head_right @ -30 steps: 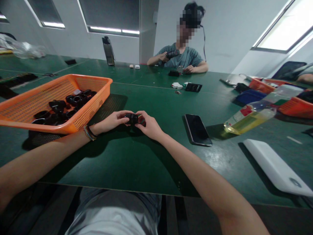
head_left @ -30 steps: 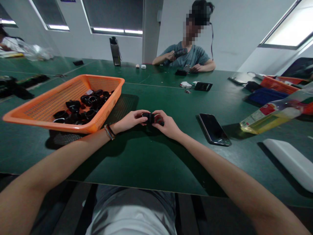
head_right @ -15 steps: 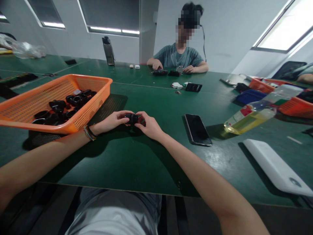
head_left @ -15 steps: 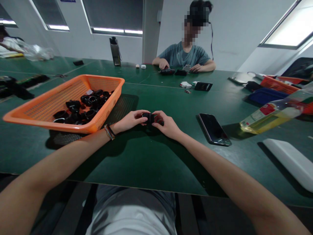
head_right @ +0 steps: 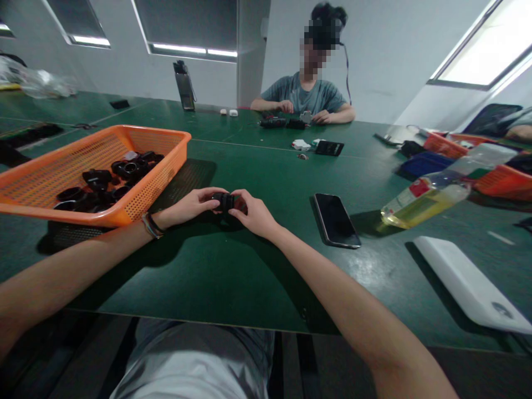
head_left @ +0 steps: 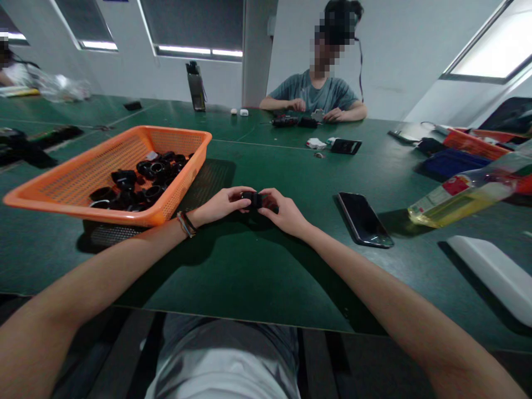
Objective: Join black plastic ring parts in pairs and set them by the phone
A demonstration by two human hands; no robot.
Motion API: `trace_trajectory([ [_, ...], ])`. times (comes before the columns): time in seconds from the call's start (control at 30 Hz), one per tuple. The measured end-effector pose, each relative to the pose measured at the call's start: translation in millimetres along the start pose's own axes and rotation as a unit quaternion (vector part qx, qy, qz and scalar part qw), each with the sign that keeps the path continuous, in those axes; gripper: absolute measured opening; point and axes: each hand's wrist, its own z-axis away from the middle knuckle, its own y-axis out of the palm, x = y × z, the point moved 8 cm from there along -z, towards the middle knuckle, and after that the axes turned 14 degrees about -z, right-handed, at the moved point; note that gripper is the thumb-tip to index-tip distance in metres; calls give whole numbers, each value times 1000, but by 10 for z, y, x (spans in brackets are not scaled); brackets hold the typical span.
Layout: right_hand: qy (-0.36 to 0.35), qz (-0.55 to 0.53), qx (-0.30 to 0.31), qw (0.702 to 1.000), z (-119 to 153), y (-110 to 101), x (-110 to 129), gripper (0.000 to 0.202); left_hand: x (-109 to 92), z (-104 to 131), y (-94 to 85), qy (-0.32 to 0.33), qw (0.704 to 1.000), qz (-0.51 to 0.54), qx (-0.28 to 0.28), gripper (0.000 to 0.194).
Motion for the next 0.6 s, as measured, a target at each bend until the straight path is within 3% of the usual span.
trace_trajectory([
  [0.6, 5, 0, -3, 1000, 0, 1, 6, 25, 18, -8, 4, 6, 1000, 4, 1, 46],
])
